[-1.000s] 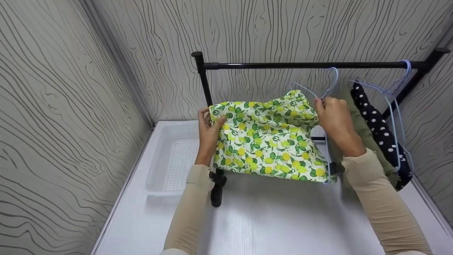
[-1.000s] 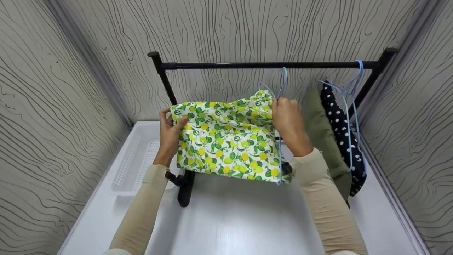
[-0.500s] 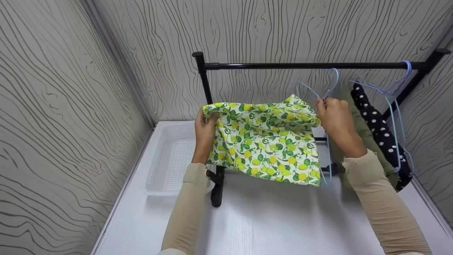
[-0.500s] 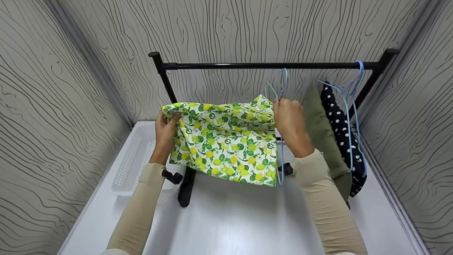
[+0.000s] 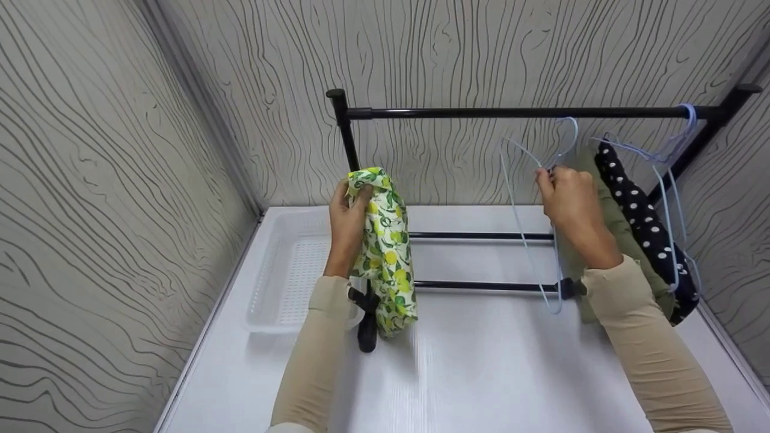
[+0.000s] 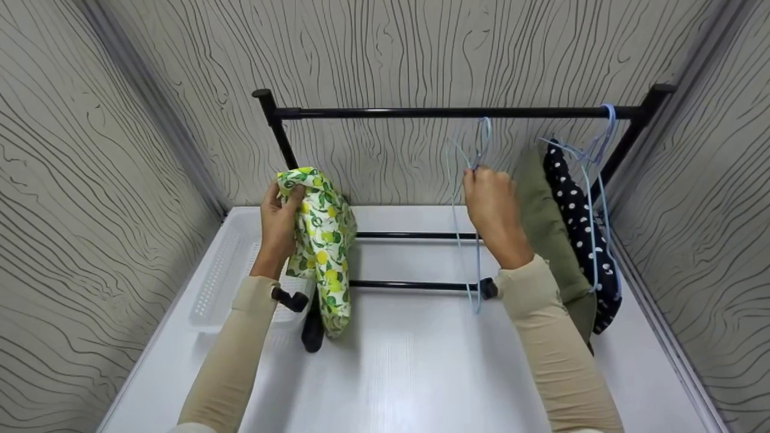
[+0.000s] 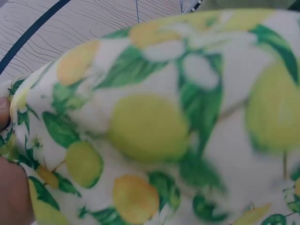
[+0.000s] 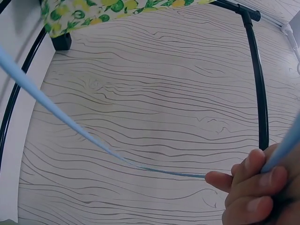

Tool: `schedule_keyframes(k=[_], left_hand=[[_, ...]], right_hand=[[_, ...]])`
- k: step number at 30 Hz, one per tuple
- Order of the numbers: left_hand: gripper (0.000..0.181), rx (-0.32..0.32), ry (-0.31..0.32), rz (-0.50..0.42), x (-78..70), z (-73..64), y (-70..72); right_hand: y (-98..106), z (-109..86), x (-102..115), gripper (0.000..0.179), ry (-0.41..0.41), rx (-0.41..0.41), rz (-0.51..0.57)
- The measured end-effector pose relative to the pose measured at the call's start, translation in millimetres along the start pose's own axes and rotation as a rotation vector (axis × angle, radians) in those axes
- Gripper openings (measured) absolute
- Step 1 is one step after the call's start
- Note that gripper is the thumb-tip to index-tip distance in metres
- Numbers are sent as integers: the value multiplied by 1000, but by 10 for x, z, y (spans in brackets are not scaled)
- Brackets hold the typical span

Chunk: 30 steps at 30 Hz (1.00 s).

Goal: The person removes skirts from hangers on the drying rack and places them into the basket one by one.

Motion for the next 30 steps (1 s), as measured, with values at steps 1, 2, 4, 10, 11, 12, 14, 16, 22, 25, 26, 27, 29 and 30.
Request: schedule_keyframes(k=[1, 2, 4, 10, 11, 12, 14, 16, 22, 25, 26, 27, 29, 30], left_hand=[[44, -10, 2, -19, -10, 4, 6], [45, -19, 3, -39, -23, 10, 12], [47, -37, 0, -67, -47, 30, 30], [45, -48, -10, -78, -123, 75, 71], [44, -48, -11, -79, -135, 79, 78], [44, -47, -12, -79, -149, 82, 85], [43, -48, -15, -83, -176, 89, 103], [43, -50, -17, -86, -207, 95, 124], [46, -76, -23, -79, -287, 133, 252], [48, -117, -27, -81, -320, 156, 373], [49, -127, -30, -80, -332, 163, 411], [50, -136, -33, -81, -342, 170, 448], [52, -150, -39, -80, -356, 182, 517], [53, -147, -40, -77, -366, 185, 542]], right_hand=[[-2, 0, -2, 48, -10, 9, 6], [-3, 0, -5, 48, -22, 19, 14], [-11, 0, -15, 51, -52, 45, 36], [-45, -4, -9, 52, -75, 55, 118], [-52, -3, -3, 51, -68, 52, 134], [-59, 1, 1, 52, -66, 52, 151], [-68, 5, 8, 53, -62, 56, 182], [-80, 6, 8, 54, -66, 70, 205], [-115, 3, 26, 53, -53, 99, 236], [-148, 0, 63, 47, -22, 94, 252], [-157, -3, 77, 45, -12, 91, 258], [-167, -6, 89, 43, -3, 89, 262], [-184, -15, 117, 40, 11, 90, 274], [-189, -21, 130, 39, 15, 91, 279]])
Point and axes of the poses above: each hand's wrist, its own z-axis towards the middle knuckle, its own y-axis out of the back of the hand, x = y × z, the point moved 5 cm from there along z, towards the middle knuckle, and after that the axes turned 12 degrees about -y, right-handed, at the moved point
